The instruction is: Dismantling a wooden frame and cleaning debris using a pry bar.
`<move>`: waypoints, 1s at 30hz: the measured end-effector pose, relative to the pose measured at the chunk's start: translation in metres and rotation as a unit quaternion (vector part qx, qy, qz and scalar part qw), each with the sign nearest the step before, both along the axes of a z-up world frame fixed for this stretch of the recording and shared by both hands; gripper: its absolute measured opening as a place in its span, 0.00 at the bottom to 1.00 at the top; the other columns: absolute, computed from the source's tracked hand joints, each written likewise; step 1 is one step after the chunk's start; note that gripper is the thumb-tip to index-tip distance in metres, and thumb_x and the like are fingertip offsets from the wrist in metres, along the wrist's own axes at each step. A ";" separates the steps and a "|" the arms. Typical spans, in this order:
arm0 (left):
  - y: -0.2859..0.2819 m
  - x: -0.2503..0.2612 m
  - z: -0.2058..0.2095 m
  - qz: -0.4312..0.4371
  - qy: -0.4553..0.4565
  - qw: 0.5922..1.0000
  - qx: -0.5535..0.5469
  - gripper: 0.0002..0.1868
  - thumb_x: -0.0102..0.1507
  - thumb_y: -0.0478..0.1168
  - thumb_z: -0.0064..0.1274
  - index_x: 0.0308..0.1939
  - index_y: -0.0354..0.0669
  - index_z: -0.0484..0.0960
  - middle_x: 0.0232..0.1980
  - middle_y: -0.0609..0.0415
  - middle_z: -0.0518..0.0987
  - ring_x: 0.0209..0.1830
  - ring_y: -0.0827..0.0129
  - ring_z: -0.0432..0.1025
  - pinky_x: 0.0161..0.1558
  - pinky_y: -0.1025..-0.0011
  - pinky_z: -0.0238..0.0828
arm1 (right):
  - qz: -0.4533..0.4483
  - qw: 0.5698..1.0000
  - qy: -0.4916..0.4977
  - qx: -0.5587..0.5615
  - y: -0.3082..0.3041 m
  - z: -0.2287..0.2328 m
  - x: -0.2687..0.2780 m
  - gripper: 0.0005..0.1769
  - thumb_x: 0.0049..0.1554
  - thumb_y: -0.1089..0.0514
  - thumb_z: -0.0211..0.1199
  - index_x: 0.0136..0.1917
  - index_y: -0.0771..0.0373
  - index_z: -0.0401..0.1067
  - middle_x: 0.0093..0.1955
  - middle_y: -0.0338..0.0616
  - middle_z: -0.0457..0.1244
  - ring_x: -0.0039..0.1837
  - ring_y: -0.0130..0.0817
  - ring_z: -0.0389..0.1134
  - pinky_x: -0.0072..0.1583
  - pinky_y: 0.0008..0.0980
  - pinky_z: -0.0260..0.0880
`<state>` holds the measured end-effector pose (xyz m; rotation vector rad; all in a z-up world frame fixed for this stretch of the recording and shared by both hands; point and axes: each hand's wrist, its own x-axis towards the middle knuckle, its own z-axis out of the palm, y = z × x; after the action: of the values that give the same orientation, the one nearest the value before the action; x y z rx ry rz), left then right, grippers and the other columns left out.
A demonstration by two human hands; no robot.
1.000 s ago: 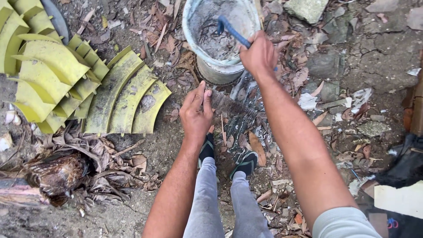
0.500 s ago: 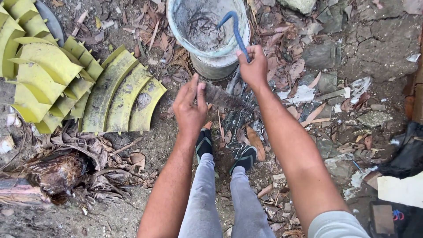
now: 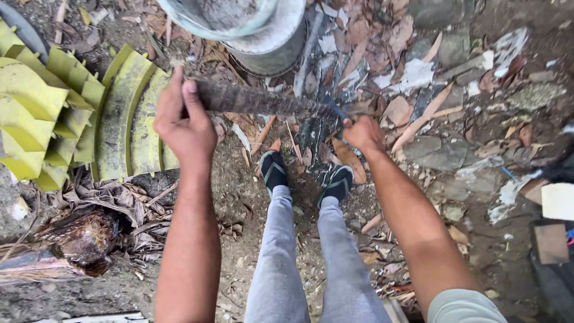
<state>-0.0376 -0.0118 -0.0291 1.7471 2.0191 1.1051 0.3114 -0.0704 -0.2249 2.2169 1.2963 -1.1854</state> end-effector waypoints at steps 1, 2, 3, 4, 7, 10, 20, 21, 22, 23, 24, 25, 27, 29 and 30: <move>0.001 0.002 0.001 -0.004 0.002 1.000 -0.008 0.13 0.78 0.35 0.53 0.65 0.34 0.80 0.48 0.50 0.84 0.48 0.69 0.76 0.55 0.70 0.75 | -0.004 1.000 0.002 -0.008 -0.004 -0.001 -0.003 0.26 0.59 0.40 0.61 0.55 0.65 0.78 0.56 0.64 0.68 0.60 0.61 0.68 0.60 0.54 0.68; 0.002 0.003 0.002 -0.002 -0.012 1.000 -0.010 0.13 0.78 0.35 0.52 0.65 0.33 0.80 0.47 0.51 0.83 0.47 0.69 0.75 0.53 0.71 0.74 | 0.011 1.000 0.012 -0.023 -0.007 -0.001 -0.005 0.25 0.59 0.40 0.62 0.54 0.64 0.79 0.56 0.63 0.68 0.59 0.61 0.69 0.60 0.53 0.69; 0.002 0.004 0.003 0.000 -0.025 1.000 -0.011 0.14 0.78 0.36 0.52 0.65 0.33 0.80 0.47 0.52 0.82 0.46 0.70 0.74 0.52 0.72 0.73 | 0.026 0.999 0.022 -0.038 -0.012 -0.003 -0.008 0.24 0.58 0.40 0.62 0.54 0.62 0.79 0.55 0.61 0.69 0.59 0.60 0.70 0.59 0.53 0.70; -0.001 0.004 0.003 -0.004 -0.023 1.000 -0.019 0.14 0.78 0.36 0.52 0.65 0.33 0.80 0.47 0.52 0.82 0.46 0.70 0.74 0.52 0.72 0.73 | 0.021 0.998 0.024 -0.045 -0.017 -0.005 -0.012 0.24 0.58 0.40 0.62 0.54 0.62 0.79 0.55 0.61 0.69 0.59 0.60 0.70 0.59 0.53 0.70; -0.002 0.003 0.002 0.000 0.002 1.000 -0.020 0.16 0.79 0.37 0.51 0.68 0.33 0.80 0.47 0.53 0.82 0.44 0.72 0.75 0.49 0.74 0.74 | 0.017 0.999 0.022 -0.042 -0.021 -0.022 -0.021 0.24 0.60 0.40 0.61 0.53 0.63 0.79 0.53 0.61 0.70 0.57 0.58 0.72 0.58 0.51 0.71; -0.008 -0.003 -0.004 -0.009 0.028 1.000 0.005 0.16 0.81 0.38 0.51 0.70 0.33 0.79 0.50 0.53 0.83 0.47 0.73 0.76 0.49 0.75 0.75 | 0.026 0.998 0.021 -0.059 -0.028 -0.052 -0.024 0.20 0.59 0.43 0.63 0.50 0.61 0.80 0.51 0.56 0.71 0.54 0.54 0.73 0.54 0.50 0.73; -0.011 0.016 0.009 0.007 0.044 0.999 -0.003 0.16 0.82 0.39 0.52 0.70 0.33 0.78 0.44 0.53 0.79 0.38 0.77 0.72 0.39 0.77 0.71 | 0.028 0.990 0.105 -0.089 -0.027 -0.041 -0.007 0.14 0.61 0.48 0.60 0.47 0.62 0.75 0.29 0.32 0.57 0.27 0.25 0.52 0.29 0.33 0.52; -0.009 0.018 0.010 0.003 0.054 0.999 0.003 0.15 0.83 0.39 0.52 0.71 0.33 0.78 0.44 0.53 0.80 0.38 0.77 0.73 0.38 0.77 0.71 | -0.007 0.989 0.106 -0.106 -0.024 -0.038 -0.006 0.18 0.63 0.45 0.59 0.49 0.62 0.77 0.30 0.31 0.56 0.28 0.25 0.51 0.30 0.33 0.50; -0.007 0.016 0.008 0.002 0.055 0.998 0.005 0.15 0.83 0.39 0.52 0.71 0.33 0.78 0.44 0.53 0.80 0.38 0.77 0.73 0.38 0.77 0.71 | -0.008 0.989 0.107 -0.104 -0.023 -0.037 -0.003 0.18 0.63 0.45 0.59 0.49 0.62 0.77 0.30 0.31 0.56 0.28 0.25 0.51 0.30 0.33 0.50; -0.006 0.013 0.005 -0.003 0.069 0.998 0.015 0.16 0.83 0.39 0.51 0.70 0.33 0.79 0.45 0.52 0.81 0.39 0.76 0.74 0.39 0.76 0.72 | -0.038 0.989 0.101 -0.098 -0.025 -0.038 -0.002 0.19 0.60 0.44 0.60 0.56 0.59 0.75 0.29 0.30 0.56 0.27 0.24 0.52 0.30 0.32 0.50; -0.005 0.010 0.001 -0.008 0.082 0.996 0.026 0.16 0.83 0.39 0.51 0.70 0.32 0.79 0.46 0.52 0.82 0.40 0.75 0.75 0.40 0.76 0.73 | -0.068 0.989 0.095 -0.092 -0.026 -0.039 -0.001 0.25 0.57 0.42 0.62 0.63 0.56 0.73 0.27 0.29 0.57 0.26 0.23 0.53 0.30 0.30 0.50; -0.006 0.002 -0.002 -0.008 0.084 0.996 0.022 0.16 0.83 0.39 0.51 0.70 0.32 0.79 0.46 0.52 0.82 0.40 0.75 0.75 0.40 0.76 0.73 | -0.068 0.988 0.097 -0.095 -0.030 -0.045 -0.002 0.25 0.57 0.42 0.62 0.63 0.56 0.73 0.27 0.29 0.57 0.26 0.23 0.53 0.30 0.30 0.50; -0.005 -0.014 -0.010 -0.022 0.085 0.995 0.039 0.16 0.83 0.39 0.50 0.68 0.29 0.79 0.48 0.48 0.85 0.43 0.71 0.78 0.45 0.73 0.79 | -0.085 0.987 0.089 -0.105 -0.036 -0.059 -0.004 0.30 0.58 0.37 0.60 0.68 0.52 0.72 0.27 0.27 0.54 0.27 0.23 0.49 0.31 0.31 0.48; 0.000 -0.014 -0.012 -0.010 0.055 0.998 0.032 0.17 0.82 0.40 0.51 0.68 0.28 0.80 0.44 0.50 0.84 0.39 0.73 0.76 0.42 0.75 0.75 | -0.068 0.988 0.090 -0.110 -0.035 -0.068 -0.005 0.29 0.59 0.37 0.59 0.68 0.52 0.72 0.27 0.27 0.53 0.27 0.24 0.48 0.31 0.31 0.48; 0.002 -0.015 -0.012 0.001 0.025 0.999 0.026 0.18 0.81 0.41 0.52 0.68 0.28 0.80 0.41 0.51 0.82 0.35 0.74 0.73 0.38 0.76 0.72 | -0.051 0.988 0.089 -0.113 -0.036 -0.072 -0.006 0.29 0.59 0.38 0.58 0.69 0.51 0.72 0.27 0.27 0.53 0.26 0.24 0.48 0.31 0.31 0.47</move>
<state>-0.0527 -0.0100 -0.0412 1.8158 2.0383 1.1367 0.3049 -0.1068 -0.2973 2.0728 1.0600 -1.5185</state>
